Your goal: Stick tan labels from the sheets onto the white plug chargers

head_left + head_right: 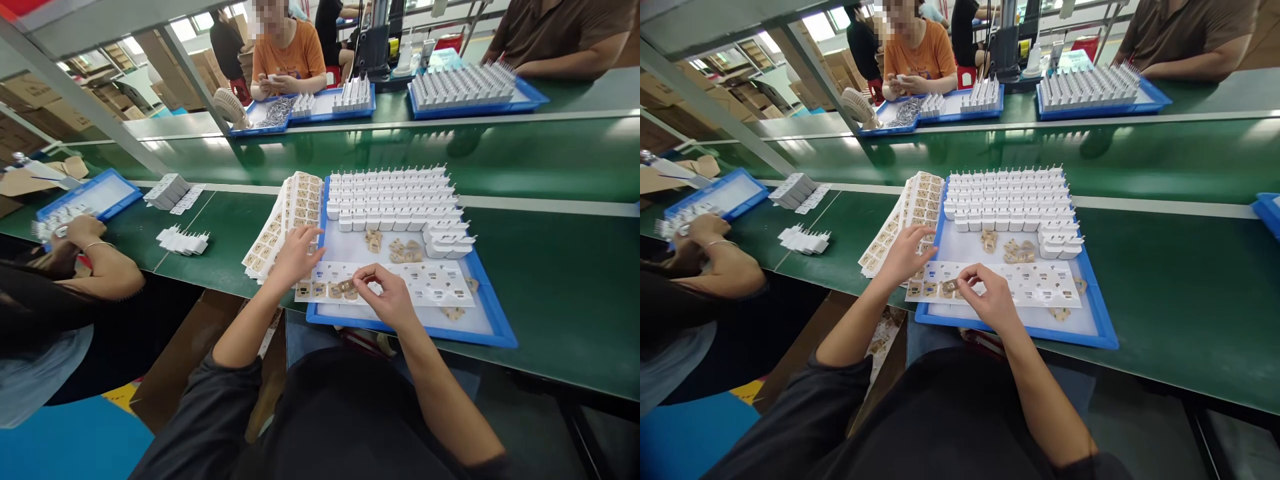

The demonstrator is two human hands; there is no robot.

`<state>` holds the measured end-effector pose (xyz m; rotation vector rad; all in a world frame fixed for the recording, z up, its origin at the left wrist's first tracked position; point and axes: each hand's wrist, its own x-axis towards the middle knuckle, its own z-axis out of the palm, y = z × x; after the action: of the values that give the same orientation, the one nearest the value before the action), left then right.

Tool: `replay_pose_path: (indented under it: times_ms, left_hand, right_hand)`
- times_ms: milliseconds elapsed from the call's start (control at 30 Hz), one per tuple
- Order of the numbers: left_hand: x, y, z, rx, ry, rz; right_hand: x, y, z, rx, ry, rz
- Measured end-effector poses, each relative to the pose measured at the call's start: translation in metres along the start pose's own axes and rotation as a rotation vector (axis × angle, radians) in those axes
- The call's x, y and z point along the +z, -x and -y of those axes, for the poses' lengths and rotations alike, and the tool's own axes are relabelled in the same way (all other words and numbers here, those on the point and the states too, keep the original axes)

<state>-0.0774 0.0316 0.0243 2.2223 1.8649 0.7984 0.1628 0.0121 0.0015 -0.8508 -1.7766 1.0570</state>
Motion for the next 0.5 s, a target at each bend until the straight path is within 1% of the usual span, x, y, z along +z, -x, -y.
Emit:
replay_pose_path:
  times_ms: [67,100,167,233,300,367,433,500]
  left_hand:
    - [0.009,-0.026,-0.009,0.124,-0.104,-0.035]
    - [0.015,-0.039,-0.013,0.165,-0.151,-0.033]
    - [0.029,-0.061,-0.018,0.200,-0.229,-0.008]
    - [0.044,-0.076,-0.019,0.202,-0.285,0.003]
    - [0.054,-0.083,-0.019,0.198,-0.311,-0.018]
    - [0.057,-0.083,-0.017,0.177,-0.277,-0.027]
    - [0.054,-0.078,-0.015,0.148,-0.221,-0.004]
    - [0.044,-0.067,-0.011,0.075,-0.077,0.002]
  right_hand:
    - [0.001,0.001,-0.001,-0.016,0.031,-0.015]
    - [0.002,0.002,-0.001,-0.024,0.050,-0.022]
    - [0.002,0.002,-0.001,-0.048,0.085,-0.034]
    - [0.001,0.003,-0.001,-0.079,0.116,-0.033]
    - [0.001,0.003,-0.001,-0.110,0.145,-0.029]
    - [0.001,0.003,-0.001,-0.123,0.164,-0.027]
    - [0.001,0.004,-0.001,-0.119,0.163,-0.037]
    - [0.001,0.004,-0.001,-0.098,0.125,-0.048]
